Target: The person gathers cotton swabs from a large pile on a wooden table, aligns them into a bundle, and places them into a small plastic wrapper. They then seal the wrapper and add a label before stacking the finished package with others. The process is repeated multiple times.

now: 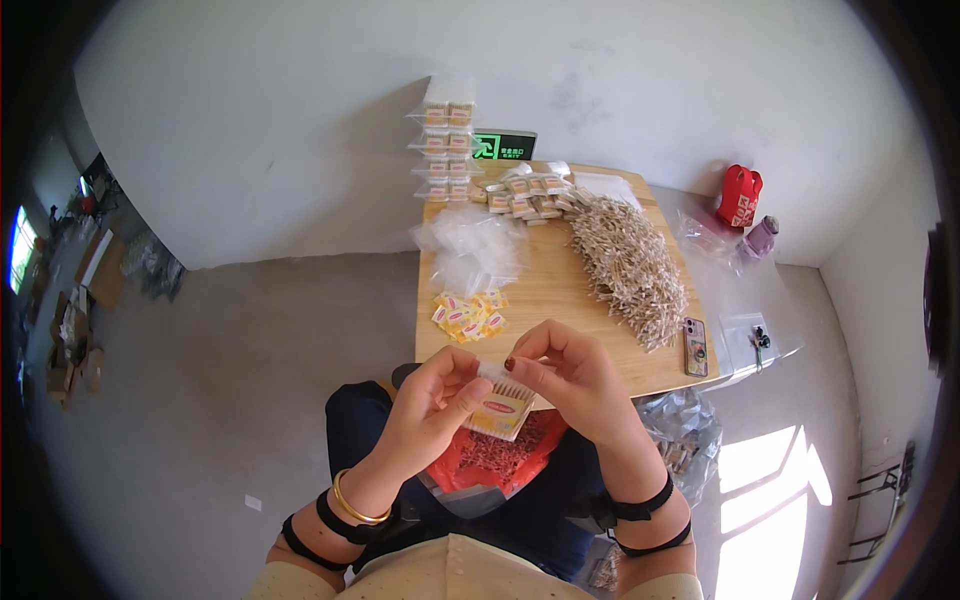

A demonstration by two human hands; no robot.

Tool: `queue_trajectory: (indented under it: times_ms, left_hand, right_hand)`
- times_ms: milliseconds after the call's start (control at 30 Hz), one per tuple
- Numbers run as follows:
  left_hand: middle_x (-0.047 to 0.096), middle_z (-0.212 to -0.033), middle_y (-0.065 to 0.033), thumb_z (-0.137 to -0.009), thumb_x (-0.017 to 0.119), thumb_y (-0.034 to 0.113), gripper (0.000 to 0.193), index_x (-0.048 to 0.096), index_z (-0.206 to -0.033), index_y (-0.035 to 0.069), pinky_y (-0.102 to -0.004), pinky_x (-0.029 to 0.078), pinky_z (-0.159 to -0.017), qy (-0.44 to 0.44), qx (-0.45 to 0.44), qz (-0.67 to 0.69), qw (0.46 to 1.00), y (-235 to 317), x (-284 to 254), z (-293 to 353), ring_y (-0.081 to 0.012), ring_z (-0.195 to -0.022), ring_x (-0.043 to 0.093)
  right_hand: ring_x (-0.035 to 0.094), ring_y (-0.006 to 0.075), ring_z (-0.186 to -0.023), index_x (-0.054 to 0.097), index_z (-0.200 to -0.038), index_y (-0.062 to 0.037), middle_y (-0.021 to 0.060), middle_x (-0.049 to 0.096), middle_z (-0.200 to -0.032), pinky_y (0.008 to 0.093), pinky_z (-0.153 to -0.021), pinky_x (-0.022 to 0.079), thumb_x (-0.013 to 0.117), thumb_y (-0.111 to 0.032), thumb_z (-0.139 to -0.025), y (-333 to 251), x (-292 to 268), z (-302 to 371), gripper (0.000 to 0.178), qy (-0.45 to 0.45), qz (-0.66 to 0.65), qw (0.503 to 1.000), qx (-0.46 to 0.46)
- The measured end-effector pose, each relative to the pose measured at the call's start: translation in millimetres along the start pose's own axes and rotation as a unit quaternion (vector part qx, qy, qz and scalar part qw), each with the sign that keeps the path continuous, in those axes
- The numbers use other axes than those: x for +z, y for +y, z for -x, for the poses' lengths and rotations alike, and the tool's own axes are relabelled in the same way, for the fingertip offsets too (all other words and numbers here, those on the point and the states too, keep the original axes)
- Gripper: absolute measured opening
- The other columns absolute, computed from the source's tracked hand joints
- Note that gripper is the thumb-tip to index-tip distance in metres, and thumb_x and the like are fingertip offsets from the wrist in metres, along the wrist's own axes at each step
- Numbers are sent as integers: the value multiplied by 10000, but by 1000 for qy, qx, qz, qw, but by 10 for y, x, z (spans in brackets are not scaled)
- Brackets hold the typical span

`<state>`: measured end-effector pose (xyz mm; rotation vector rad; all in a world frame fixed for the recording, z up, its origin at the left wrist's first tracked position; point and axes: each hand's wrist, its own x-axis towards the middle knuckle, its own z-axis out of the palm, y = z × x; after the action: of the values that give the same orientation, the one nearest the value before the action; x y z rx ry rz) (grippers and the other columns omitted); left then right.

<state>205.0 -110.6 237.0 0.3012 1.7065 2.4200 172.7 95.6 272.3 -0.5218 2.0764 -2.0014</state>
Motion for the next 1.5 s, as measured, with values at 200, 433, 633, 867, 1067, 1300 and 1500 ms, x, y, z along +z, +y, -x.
queue_trajectory:
  times_ms: [200,433,633,867,1067,1300,1500]
  left_hand:
    - [702,-1028,-49,-934,777,172,320,622,-1137,-21,-264,529,-855,-35,3,-60,998,-15,93,4,-78,-931,651]
    - [714,-1057,-40,-914,779,92,302,644,-1159,-21,-289,552,-885,-41,-20,-101,994,5,-22,8,-96,-978,665]
    - [710,-998,-45,-909,786,104,310,655,-1144,-51,-259,547,-836,-41,-58,-131,989,219,-4,-20,-84,-927,662]
    - [700,-1169,-137,-901,784,64,467,564,-1302,-22,-309,557,-948,39,80,-75,993,107,-112,-23,-165,-1072,683]
    - [730,-1106,-155,-863,808,32,540,514,-1315,1,-322,578,-903,76,134,-99,983,122,-39,84,-195,-1008,719]
    - [770,-1089,-149,-811,822,3,544,571,-1294,7,-296,584,-855,-19,257,-274,927,229,102,198,-210,-1000,756]
    - [775,-1043,-171,-765,827,-21,572,555,-1268,-6,-318,593,-856,-69,333,-386,857,337,149,235,-268,-959,773]
  right_hand:
    - [599,71,-935,627,-1028,13,14,642,-958,247,-836,496,684,-69,-982,50,83,-40,110,31,-77,996,-10]
    - [600,80,-940,624,-1055,1,9,641,-983,262,-861,491,685,-117,-994,73,73,-35,145,-9,-58,998,3]
    - [590,84,-938,625,-1050,3,6,638,-968,279,-873,489,682,-115,-996,115,26,-34,142,-15,-75,997,-7]
    - [593,92,-958,615,-1042,-7,3,626,-961,285,-913,481,659,-105,-1008,270,-16,39,113,17,-69,997,-40]
    - [605,125,-977,634,-1073,21,33,643,-976,300,-900,500,675,-59,-959,364,-19,216,145,-18,23,999,-42]
    - [611,132,-1042,639,-1091,7,31,631,-1048,292,-897,532,669,-17,-933,479,187,284,162,-52,-49,997,-23]
    - [609,126,-1022,638,-1079,5,31,632,-1046,287,-897,525,654,17,-936,562,225,281,144,-64,-114,990,-46]
